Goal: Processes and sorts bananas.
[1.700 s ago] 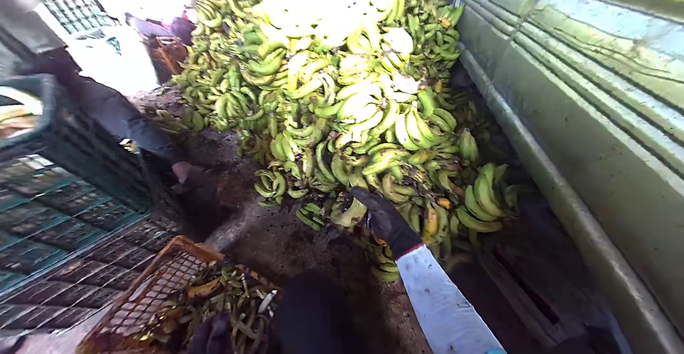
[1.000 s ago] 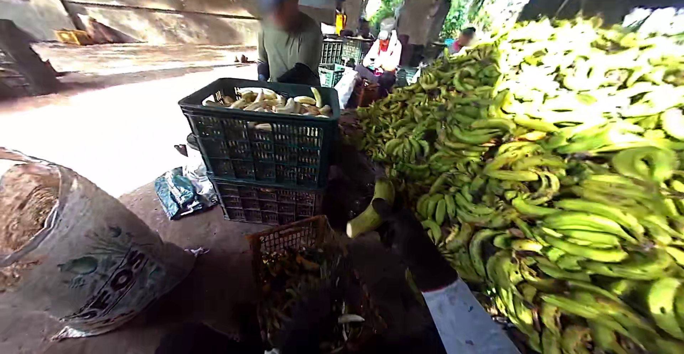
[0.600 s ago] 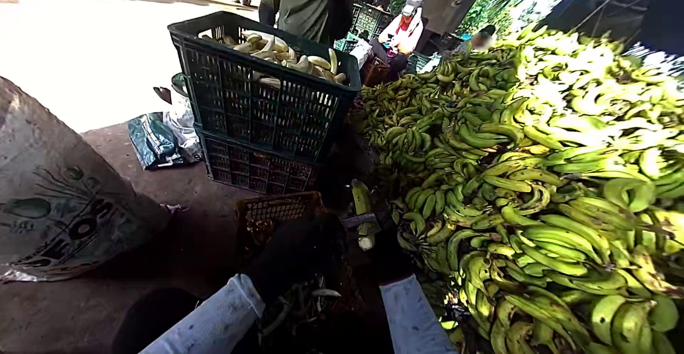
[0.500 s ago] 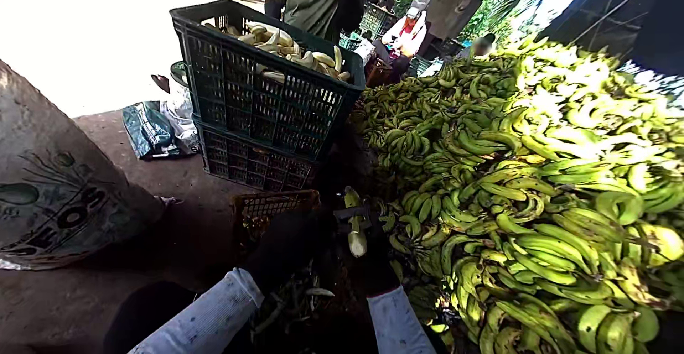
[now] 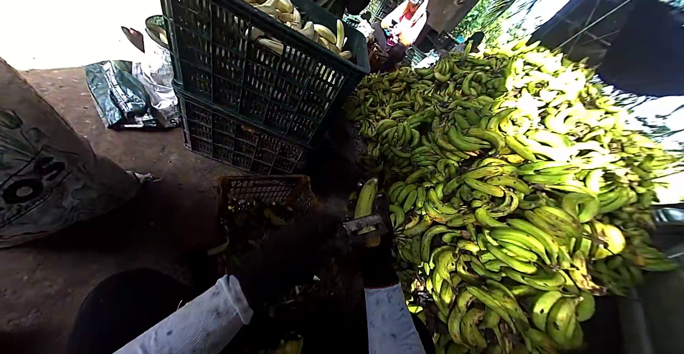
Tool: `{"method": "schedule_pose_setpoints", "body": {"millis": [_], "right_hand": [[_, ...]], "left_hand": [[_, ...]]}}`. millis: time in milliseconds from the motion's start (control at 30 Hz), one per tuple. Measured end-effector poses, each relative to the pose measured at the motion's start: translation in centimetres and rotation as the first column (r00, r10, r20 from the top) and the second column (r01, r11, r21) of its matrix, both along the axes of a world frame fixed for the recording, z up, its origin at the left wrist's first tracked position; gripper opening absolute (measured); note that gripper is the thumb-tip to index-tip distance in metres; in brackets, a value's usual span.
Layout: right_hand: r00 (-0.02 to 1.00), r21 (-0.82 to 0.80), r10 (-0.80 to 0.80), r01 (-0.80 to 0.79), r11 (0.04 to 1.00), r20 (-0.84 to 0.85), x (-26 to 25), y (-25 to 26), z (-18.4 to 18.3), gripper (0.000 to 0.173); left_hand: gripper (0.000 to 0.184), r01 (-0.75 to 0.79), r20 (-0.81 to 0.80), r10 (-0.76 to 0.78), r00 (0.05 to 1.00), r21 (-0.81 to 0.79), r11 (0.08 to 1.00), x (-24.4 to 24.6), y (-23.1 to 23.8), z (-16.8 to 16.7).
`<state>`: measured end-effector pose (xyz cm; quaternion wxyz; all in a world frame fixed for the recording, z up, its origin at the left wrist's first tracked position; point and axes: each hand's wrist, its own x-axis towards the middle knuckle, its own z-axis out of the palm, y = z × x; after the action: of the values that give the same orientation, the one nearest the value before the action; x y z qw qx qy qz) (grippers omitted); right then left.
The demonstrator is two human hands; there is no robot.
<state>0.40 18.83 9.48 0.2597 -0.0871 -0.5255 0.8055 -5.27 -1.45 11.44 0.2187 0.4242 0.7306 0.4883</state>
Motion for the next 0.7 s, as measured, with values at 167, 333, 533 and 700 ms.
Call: {"method": "schedule_pose_setpoints", "body": {"millis": [167,333,533,700], "right_hand": [[0.895,-0.351,0.438,-0.438,0.827,-0.084,0.8,-2.7,-2.0,0.043],[0.967,-0.234,0.255,-0.248,0.94,0.0,1.2,-1.9,-2.0,0.045],[0.863,0.307,-0.5,0.497,0.812,-0.075,-1.6,-1.0,1.9,0.049],[0.944,0.212,-0.33,0.322,0.923,0.0,-1.4,-1.6,2.3,0.031]], "left_hand": [[0.045,-0.409,-0.435,0.331,0.838,-0.097,0.907,-4.0,0.4,-1.1],[0.052,-0.485,-0.261,0.471,0.842,0.012,0.874,-4.6,-0.5,-0.7],[0.06,-0.16,-0.027,0.161,0.987,0.028,0.987,1.6,0.2,-0.5],[0.061,-0.254,-0.209,0.254,0.944,0.027,0.967,0.8,0.6,-1.0]]}}
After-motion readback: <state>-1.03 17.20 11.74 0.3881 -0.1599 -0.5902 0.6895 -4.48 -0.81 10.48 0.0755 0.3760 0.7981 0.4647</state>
